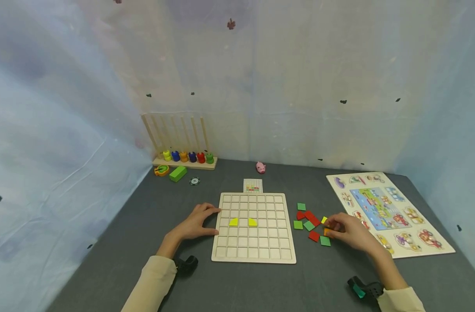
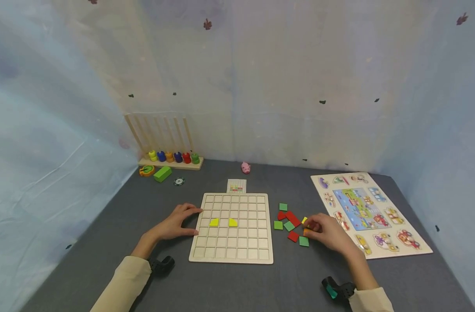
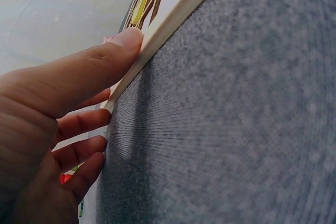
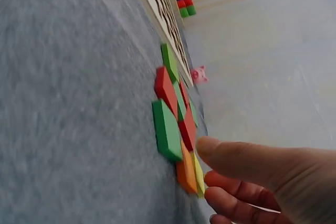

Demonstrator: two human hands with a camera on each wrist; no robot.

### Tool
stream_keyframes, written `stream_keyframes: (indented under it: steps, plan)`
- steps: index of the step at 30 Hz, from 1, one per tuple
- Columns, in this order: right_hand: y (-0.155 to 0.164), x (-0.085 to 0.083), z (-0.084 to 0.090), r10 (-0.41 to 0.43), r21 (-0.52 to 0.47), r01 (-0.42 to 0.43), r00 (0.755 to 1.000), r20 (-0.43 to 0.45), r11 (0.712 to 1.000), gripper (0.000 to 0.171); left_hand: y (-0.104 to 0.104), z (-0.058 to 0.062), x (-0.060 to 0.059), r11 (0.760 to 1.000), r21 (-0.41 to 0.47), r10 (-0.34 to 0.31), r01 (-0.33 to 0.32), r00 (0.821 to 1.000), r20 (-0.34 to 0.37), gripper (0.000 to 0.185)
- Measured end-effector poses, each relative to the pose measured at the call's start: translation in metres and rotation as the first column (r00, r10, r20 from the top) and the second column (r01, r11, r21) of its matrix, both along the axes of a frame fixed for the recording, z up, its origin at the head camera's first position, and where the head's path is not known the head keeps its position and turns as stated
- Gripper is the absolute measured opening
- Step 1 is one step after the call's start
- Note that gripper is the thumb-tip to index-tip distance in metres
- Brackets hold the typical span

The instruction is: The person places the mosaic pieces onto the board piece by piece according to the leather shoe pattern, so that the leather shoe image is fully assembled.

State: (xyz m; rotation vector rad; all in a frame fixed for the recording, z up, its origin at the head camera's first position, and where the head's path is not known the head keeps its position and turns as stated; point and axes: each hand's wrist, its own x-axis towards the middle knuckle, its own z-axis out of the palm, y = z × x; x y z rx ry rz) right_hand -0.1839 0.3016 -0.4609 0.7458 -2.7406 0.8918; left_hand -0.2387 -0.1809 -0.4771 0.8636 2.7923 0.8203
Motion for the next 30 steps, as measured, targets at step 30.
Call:
stream_keyframes:
  steps: [30]
  plan:
    - [-0.061, -0.016, -0.005, 0.045, -0.179, -0.029, 0.995, 0.088, 0.984, 0.013, -0.001, -0.002, -0.001, 1.000, -0.001, -0.002, 0.002, 1.000, -0.010, 0.067]
